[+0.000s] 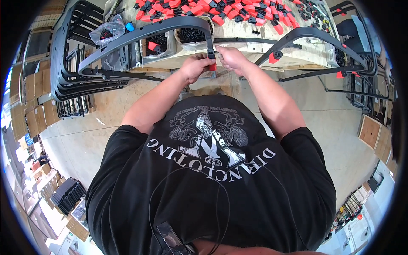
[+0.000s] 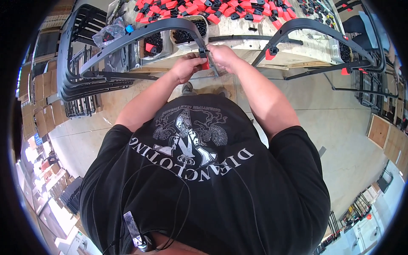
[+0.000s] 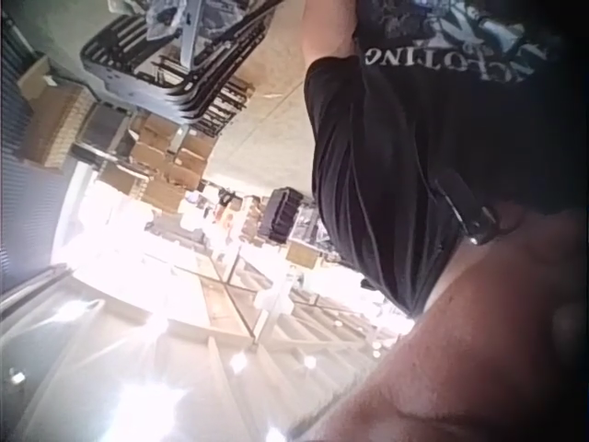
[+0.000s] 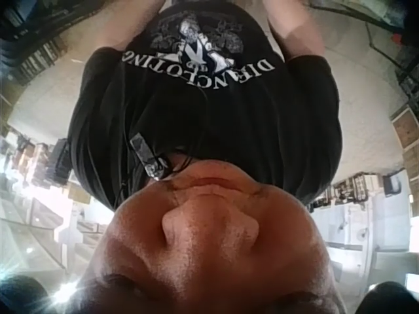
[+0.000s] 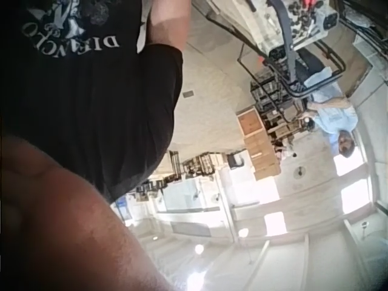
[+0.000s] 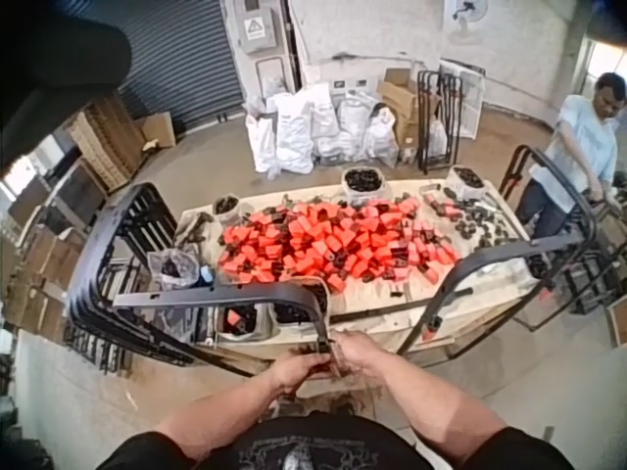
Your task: Attaching red end caps and securing components on black metal frames using a hand tool.
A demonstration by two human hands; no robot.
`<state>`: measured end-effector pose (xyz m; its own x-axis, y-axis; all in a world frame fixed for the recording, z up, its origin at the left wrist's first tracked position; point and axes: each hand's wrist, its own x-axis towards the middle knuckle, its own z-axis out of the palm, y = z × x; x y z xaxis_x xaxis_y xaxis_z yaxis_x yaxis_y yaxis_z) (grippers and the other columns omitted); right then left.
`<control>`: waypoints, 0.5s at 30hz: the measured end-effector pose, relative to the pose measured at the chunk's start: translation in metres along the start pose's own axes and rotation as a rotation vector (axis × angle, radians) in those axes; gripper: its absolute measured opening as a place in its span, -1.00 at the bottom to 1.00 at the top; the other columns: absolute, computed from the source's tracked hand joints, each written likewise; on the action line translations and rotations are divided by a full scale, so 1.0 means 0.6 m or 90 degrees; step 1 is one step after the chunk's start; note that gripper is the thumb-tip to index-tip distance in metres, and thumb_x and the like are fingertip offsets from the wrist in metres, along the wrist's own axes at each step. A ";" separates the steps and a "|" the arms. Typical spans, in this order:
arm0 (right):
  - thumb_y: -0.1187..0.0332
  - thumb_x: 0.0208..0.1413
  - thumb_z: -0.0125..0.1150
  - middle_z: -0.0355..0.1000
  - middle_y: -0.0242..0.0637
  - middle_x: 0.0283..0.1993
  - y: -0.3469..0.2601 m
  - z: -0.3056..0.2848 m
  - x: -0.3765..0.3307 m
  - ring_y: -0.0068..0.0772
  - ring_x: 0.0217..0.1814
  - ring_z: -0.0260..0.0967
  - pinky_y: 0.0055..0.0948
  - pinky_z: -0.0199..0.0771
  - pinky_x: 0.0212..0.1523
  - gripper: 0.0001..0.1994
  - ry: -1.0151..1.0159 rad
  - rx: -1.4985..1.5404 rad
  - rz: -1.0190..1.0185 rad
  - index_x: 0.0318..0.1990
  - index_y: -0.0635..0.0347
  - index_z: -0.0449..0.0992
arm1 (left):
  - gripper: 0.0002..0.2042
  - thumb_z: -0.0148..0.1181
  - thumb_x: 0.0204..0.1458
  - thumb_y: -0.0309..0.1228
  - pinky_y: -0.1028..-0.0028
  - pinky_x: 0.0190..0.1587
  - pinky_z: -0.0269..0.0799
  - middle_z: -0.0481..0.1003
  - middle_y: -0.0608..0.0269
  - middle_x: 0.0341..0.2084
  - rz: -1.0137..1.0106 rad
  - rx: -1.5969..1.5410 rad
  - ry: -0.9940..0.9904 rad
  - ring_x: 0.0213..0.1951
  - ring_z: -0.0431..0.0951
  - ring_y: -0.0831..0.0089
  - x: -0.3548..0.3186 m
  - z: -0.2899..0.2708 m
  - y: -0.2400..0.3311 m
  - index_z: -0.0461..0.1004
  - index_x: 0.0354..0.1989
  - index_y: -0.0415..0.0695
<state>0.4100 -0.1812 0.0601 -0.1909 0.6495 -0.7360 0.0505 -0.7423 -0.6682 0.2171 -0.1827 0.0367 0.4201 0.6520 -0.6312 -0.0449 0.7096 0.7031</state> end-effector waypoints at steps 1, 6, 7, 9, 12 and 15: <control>-0.02 0.41 -0.08 0.06 -0.55 -0.68 0.005 0.002 -0.004 -0.59 -0.71 -0.11 -0.43 -0.16 -0.67 -0.54 -0.023 -0.005 -0.027 -0.52 0.02 0.33 | -0.76 0.26 0.19 -0.45 0.39 -0.01 0.53 0.56 0.20 -0.15 0.001 0.000 0.000 -0.13 0.60 0.40 -0.001 0.000 0.001 0.49 -0.02 -0.27; -0.08 0.40 -0.13 0.13 -0.53 -0.63 0.041 0.003 0.028 -0.59 -0.64 0.01 -0.50 -0.06 -0.64 -0.54 0.014 -0.116 -0.218 -0.45 0.03 0.34 | -0.68 0.28 0.19 -0.41 0.35 0.08 0.50 0.55 0.15 -0.10 0.014 0.028 -0.025 -0.04 0.58 0.33 -0.005 -0.003 0.003 0.43 0.04 -0.31; -0.13 0.40 -0.17 0.19 -0.50 -0.61 0.035 -0.007 0.017 -0.54 -0.62 0.07 -0.46 0.02 -0.60 -0.51 -0.089 0.067 -0.104 -0.41 0.05 0.39 | -0.68 0.28 0.19 -0.41 0.35 0.08 0.50 0.55 0.15 -0.10 0.016 0.028 -0.022 -0.04 0.58 0.33 -0.007 -0.005 0.004 0.43 0.04 -0.31; -0.26 0.38 -0.27 0.47 -0.28 -0.37 0.068 -0.068 0.040 -0.26 -0.35 0.42 -0.26 0.42 -0.31 -0.36 -0.409 0.391 0.019 -0.18 0.18 0.51 | -0.63 0.28 0.18 -0.37 0.37 0.06 0.49 0.55 0.15 -0.10 0.066 0.305 0.122 -0.04 0.57 0.34 -0.015 0.002 0.008 0.45 0.08 -0.33; -0.30 0.36 -0.29 0.52 -0.03 -0.06 0.035 -0.021 -0.051 -0.06 -0.02 0.49 -0.06 0.49 0.06 -0.23 -0.357 0.467 -0.033 0.03 0.36 0.48 | -0.60 0.34 0.09 -0.30 0.31 0.05 0.50 0.58 0.07 -0.11 0.233 0.486 0.163 -0.10 0.60 0.22 -0.068 0.005 0.026 0.51 0.05 -0.27; -0.27 0.34 -0.18 0.45 0.04 0.15 0.042 -0.015 -0.064 0.03 0.16 0.43 0.01 0.40 0.25 -0.22 -0.397 0.565 -0.049 0.20 0.45 0.38 | -0.66 0.31 0.06 -0.33 0.24 0.10 0.47 0.57 0.04 -0.11 0.526 0.685 0.049 -0.05 0.57 0.08 -0.101 0.027 0.059 0.56 0.01 -0.17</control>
<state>0.4274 -0.2234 0.0707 -0.6402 0.6876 -0.3427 -0.6617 -0.7201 -0.2087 0.2050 -0.2017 0.1051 0.5625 0.8202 0.1046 0.4813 -0.4277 0.7651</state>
